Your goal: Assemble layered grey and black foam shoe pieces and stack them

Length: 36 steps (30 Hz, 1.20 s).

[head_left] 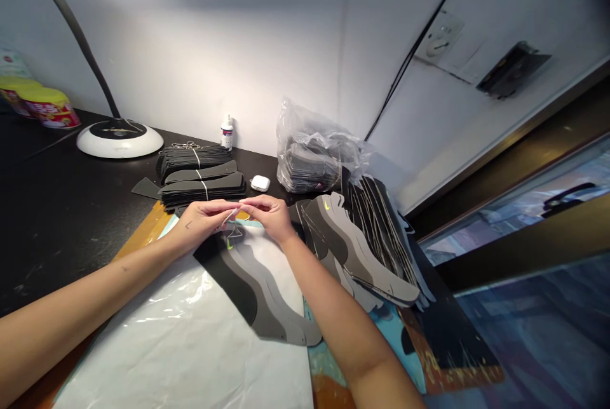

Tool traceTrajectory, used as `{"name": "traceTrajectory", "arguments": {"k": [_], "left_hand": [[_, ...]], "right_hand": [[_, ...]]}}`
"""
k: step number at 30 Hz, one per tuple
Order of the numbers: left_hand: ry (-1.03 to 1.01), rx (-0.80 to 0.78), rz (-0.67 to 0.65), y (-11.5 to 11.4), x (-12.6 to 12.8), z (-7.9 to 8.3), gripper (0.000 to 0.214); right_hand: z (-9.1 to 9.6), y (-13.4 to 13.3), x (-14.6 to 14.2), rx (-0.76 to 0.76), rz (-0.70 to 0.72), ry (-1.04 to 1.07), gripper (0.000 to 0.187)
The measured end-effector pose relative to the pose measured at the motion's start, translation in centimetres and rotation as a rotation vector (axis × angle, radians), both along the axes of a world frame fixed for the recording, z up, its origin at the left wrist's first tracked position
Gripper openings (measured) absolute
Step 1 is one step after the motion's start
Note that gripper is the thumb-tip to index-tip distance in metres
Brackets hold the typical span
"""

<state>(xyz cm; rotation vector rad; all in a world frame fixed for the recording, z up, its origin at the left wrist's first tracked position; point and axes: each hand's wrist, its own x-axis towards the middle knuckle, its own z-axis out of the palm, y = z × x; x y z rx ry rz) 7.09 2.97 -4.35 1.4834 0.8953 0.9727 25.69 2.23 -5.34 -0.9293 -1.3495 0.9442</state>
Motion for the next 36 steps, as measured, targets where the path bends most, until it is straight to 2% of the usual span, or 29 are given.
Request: {"name": "traceTrajectory", "arguments": {"k": [3,9,16,23,27,32,34,36], "left_hand": [[-0.028,-0.007,0.005,-0.1,0.1,0.3,0.043],[-0.177,-0.148,-0.009,0.2,0.2,0.3,0.037],[-0.228,-0.165,-0.044,0.3,0.2,0.2,0.033],[-0.153,-0.132,0.002,0.0,0.5,0.3,0.047],[-0.058,-0.036,0.030,-0.1,0.5,-0.3,0.056],[0.151,0.092,-0.001,-0.4,0.5,-0.1,0.057],[0.185,0.126,-0.021,-0.6,0.5,0.3,0.057],[0.189,0.156,-0.005,-1.0,0.6,0.9,0.058]], "right_hand": [[0.2,-0.1,-0.2,-0.092,0.049,0.069,0.029],[0.3,-0.2,-0.3,-0.176,0.116,0.105,0.034],[0.0,0.0,0.0,-0.171,0.175,0.107,0.033],[0.1,0.4,0.3,-0.150,0.151,0.020,0.029],[2.1,0.7,1.1,-0.161,0.138,-0.129,0.024],[6.5,-0.6,1.9,-0.184,0.312,-0.478,0.040],[7.8,-1.5,2.3,-0.179,0.276,-0.594,0.044],[8.5,-2.7,3.4,-0.262,0.166,-0.594,0.048]]}}
